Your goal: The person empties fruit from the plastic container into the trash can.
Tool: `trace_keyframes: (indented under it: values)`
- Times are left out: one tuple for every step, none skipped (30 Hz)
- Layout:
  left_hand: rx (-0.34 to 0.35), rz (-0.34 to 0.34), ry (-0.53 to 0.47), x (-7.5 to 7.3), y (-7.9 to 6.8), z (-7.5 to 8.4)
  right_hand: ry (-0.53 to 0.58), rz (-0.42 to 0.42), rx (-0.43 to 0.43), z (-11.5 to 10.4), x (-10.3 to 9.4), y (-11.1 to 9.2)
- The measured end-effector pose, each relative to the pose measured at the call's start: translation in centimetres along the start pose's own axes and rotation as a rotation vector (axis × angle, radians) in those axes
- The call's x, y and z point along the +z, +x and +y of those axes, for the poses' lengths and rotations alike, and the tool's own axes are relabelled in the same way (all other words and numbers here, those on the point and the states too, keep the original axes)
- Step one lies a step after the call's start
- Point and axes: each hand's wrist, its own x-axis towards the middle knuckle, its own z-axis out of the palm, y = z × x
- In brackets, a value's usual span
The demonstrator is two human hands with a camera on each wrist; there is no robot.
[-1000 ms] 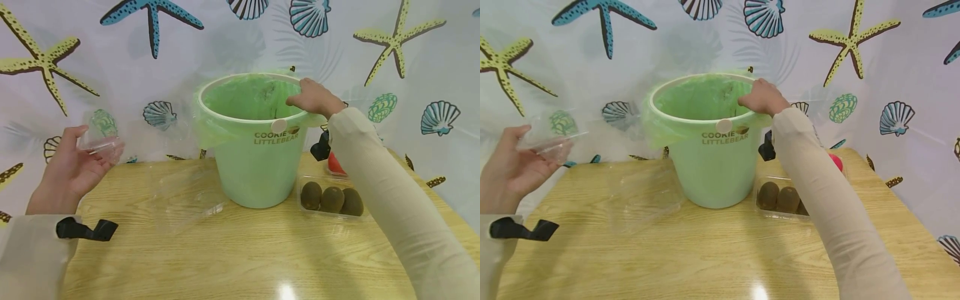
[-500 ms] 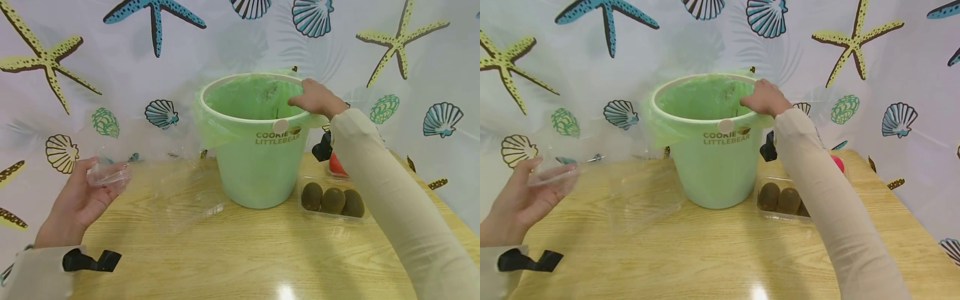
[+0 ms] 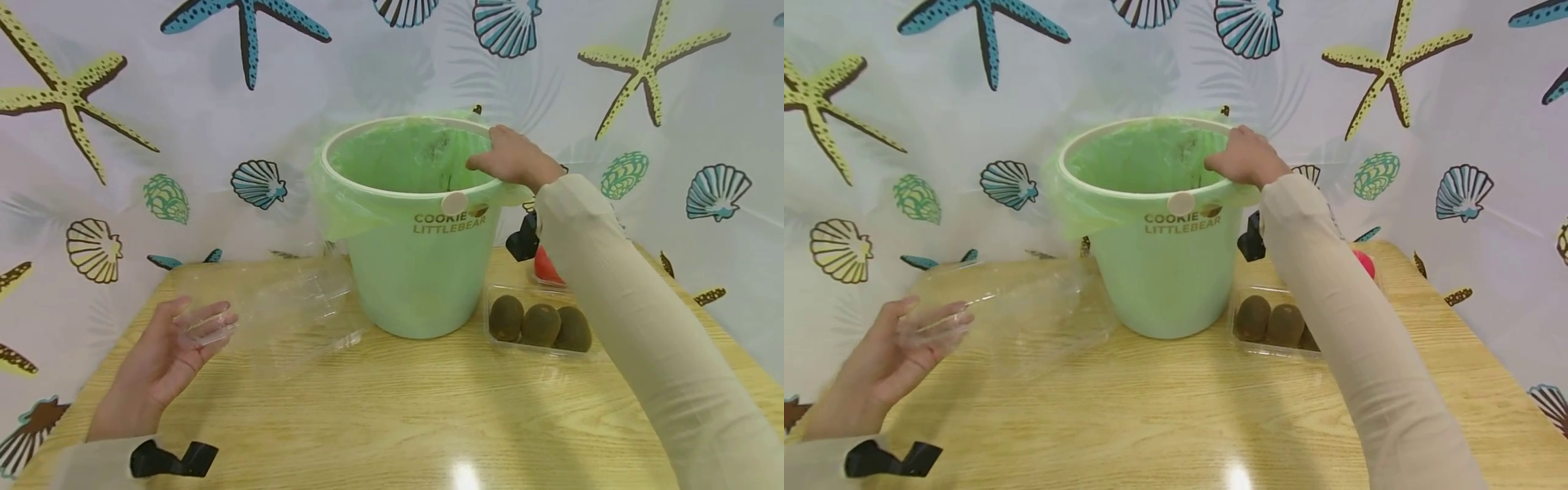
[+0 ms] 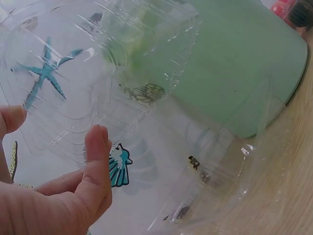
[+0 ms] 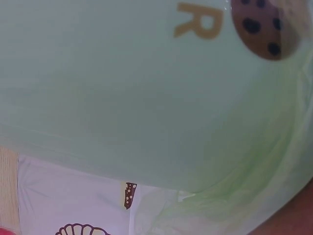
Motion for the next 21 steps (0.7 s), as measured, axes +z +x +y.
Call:
trace_keyframes:
  values:
    - [-0.003, -0.010, 0.002, -0.1, 0.0, -0.2, 0.002, -0.001, -0.001, 0.0, 0.0, 0.0]
    - [-0.007, -0.017, 0.007, -0.2, 0.0, -0.4, 0.005, 0.001, -0.002, 0.0, 0.0, 0.0]
    - [-0.014, -0.020, 0.013, -0.2, -0.1, -0.6, 0.006, 0.001, -0.002, 0.0, 0.0, 0.0]
    - [-0.025, -0.017, 0.008, -0.4, -0.1, -0.9, 0.007, 0.004, -0.003, 0.0, 0.0, 0.0]
    - [-0.035, -0.014, 0.010, -0.4, -0.1, -1.1, 0.005, 0.002, -0.001, 0.0, -0.1, 0.0]
    - [-0.042, -0.011, 0.014, -0.5, -0.1, -1.3, 0.003, -0.001, 0.002, 0.0, -0.1, 0.0]
    - [-0.051, -0.010, 0.020, -0.5, -0.1, -1.5, 0.001, -0.002, 0.005, 0.0, -0.1, 0.0]
    - [-0.061, -0.002, 0.028, -0.6, -0.2, -1.7, 0.000, -0.003, 0.008, 0.0, -0.1, 0.0]
    - [-0.070, 0.007, 0.042, -0.6, -0.2, -1.9, -0.002, -0.005, 0.010, 0.0, -0.1, 0.0]
    - [-0.079, 0.017, 0.061, -0.6, -0.2, -2.1, -0.004, -0.007, 0.013, 0.0, -0.1, 0.0]
    - [-0.087, 0.025, 0.086, -0.5, -0.2, -2.3, -0.005, -0.009, 0.014, 0.0, -0.1, 0.0]
    - [-0.094, 0.031, 0.109, -0.5, -0.2, -2.5, -0.007, -0.009, 0.015, 0.0, -0.1, 0.0]
    - [-0.096, 0.035, 0.137, -0.4, -0.2, -2.7, -0.007, -0.009, 0.015, 0.0, -0.1, 0.0]
    - [-0.098, 0.043, 0.165, -0.3, -0.3, -2.9, -0.008, -0.011, 0.016, 0.0, -0.1, 0.0]
    - [-0.099, 0.048, 0.187, -0.3, -0.3, -3.1, -0.008, -0.012, 0.017, 0.0, -0.1, 0.0]
    - [-0.099, 0.051, 0.201, -0.3, -0.2, -3.2, -0.007, -0.013, 0.017, 0.1, -0.1, 0.0]
    - [-0.097, 0.049, 0.209, -0.2, -0.2, -3.4, -0.006, -0.012, 0.016, 0.1, -0.2, 0.0]
    - [-0.096, 0.052, 0.217, -0.2, -0.2, -3.6, -0.005, -0.013, 0.015, 0.1, -0.2, 0.0]
    - [-0.098, 0.055, 0.225, -0.2, -0.2, -3.7, -0.004, -0.015, 0.016, 0.1, -0.2, 0.0]
    - [-0.101, 0.054, 0.225, -0.2, -0.2, -3.9, -0.004, -0.017, 0.016, 0.1, -0.2, 0.0]
    - [-0.106, 0.048, 0.230, -0.2, -0.2, -4.0, -0.004, -0.017, 0.014, 0.2, -0.2, 0.0]
